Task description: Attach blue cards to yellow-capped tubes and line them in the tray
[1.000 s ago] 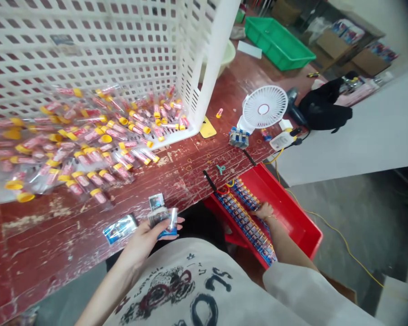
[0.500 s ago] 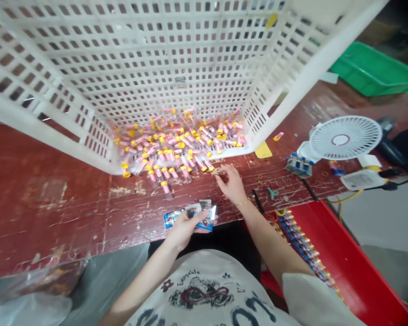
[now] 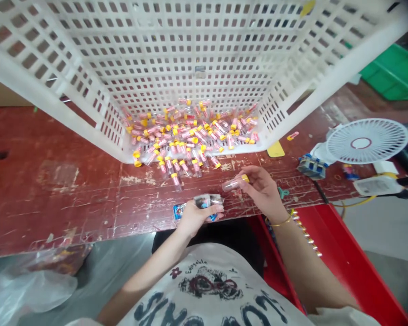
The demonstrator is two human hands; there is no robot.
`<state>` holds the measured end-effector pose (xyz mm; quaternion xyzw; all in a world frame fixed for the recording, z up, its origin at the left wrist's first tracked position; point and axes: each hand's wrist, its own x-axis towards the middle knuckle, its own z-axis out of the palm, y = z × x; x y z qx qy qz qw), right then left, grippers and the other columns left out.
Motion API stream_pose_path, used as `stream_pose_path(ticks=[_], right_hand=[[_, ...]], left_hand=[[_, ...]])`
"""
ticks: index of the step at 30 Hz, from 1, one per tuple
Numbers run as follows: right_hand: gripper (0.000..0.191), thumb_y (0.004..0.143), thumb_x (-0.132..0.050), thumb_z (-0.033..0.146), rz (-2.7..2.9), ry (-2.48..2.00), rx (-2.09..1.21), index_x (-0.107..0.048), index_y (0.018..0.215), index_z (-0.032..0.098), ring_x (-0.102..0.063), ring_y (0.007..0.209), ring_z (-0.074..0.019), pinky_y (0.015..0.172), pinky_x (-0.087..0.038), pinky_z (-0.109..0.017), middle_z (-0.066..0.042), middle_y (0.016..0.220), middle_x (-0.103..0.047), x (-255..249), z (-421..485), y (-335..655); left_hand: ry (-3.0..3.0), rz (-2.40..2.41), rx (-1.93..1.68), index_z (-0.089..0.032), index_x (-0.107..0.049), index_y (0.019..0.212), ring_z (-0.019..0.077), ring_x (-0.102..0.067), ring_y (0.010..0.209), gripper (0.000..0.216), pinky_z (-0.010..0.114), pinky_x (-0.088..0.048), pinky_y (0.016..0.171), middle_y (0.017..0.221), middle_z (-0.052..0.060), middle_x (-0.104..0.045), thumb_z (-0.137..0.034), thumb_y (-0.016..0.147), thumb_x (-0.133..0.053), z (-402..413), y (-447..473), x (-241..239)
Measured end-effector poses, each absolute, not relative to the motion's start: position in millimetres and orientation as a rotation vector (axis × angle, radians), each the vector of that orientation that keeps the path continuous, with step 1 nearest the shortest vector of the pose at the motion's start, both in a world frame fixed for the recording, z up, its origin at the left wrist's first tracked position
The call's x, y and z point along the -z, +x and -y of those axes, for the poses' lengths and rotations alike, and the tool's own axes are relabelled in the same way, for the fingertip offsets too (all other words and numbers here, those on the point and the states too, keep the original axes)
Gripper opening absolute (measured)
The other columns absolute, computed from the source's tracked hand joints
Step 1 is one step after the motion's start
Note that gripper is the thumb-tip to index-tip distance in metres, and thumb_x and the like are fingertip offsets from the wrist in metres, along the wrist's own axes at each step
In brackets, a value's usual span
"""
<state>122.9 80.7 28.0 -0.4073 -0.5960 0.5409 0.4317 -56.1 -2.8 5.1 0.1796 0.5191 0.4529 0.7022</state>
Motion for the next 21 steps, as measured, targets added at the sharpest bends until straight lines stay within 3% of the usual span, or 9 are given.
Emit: stream_pose_path(ticks=[4,8,11,16,21], right_hand=[[0.021,0.079,-0.068,0.03,1.713,-0.88,-1.335,-0.05,0.088,0.024,-0.061,0.079,-0.0157,0.07,-0.053,-0.032,-0.003,0.092,-0.062,-57.8,-79.9,117.1],[0.017,0.079,-0.068,0.031,1.922,-0.895,-1.319,-0.054,0.084,0.022,-0.061,0.077,-0.0148,0.071,-0.053,-0.031,-0.003,0.09,-0.063,-60.0,-86.8,109.9],[0.022,0.075,-0.071,0.034,1.819,-0.935,-1.487,-0.057,0.084,0.02,-0.061,0.076,-0.0142,0.072,-0.053,-0.03,-0.002,0.086,-0.064,-51.4,-89.1,104.5],[0.027,0.072,-0.073,0.038,1.455,-1.047,-1.726,-0.056,0.081,0.019,-0.059,0.067,-0.011,0.066,-0.052,-0.026,0.0,0.076,-0.063,-30.5,-83.7,100.3],[0.03,0.075,-0.071,0.038,1.625,-0.917,-1.728,-0.054,0.093,0.02,-0.06,0.086,-0.0146,0.077,-0.052,-0.029,-0.003,0.095,-0.06,-19.9,-56.4,100.5]], left_hand=[[0.521,-1.126,-1.114,-0.013,-0.069,0.076,0.0103,-0.057,0.05,0.033,0.023,-0.049,0.055,0.058,-0.002,-0.064,-0.032,0.055,-0.085,3.6,-54.8,-10.0],[0.609,-1.145,-1.115,-0.014,-0.07,0.082,0.0124,-0.058,0.054,0.034,0.024,-0.048,0.056,0.06,-0.002,-0.065,-0.03,0.056,-0.085,5.1,-55.7,-10.6],[0.556,-1.126,-1.111,-0.014,-0.07,0.084,0.0139,-0.061,0.054,0.036,0.026,-0.05,0.057,0.061,-0.001,-0.066,-0.031,0.056,-0.085,5.9,-54.0,-9.4],[0.371,-1.049,-1.048,-0.011,-0.07,0.09,0.02,-0.069,0.071,0.039,0.03,-0.056,0.065,0.081,0.009,-0.073,-0.033,0.06,-0.083,7.8,-50.5,-12.6],[0.191,-0.952,-1.043,-0.011,-0.07,0.095,0.0218,-0.07,0.077,0.036,0.032,-0.059,0.064,0.091,0.012,-0.073,-0.033,0.068,-0.079,2.3,-45.7,-16.1]])
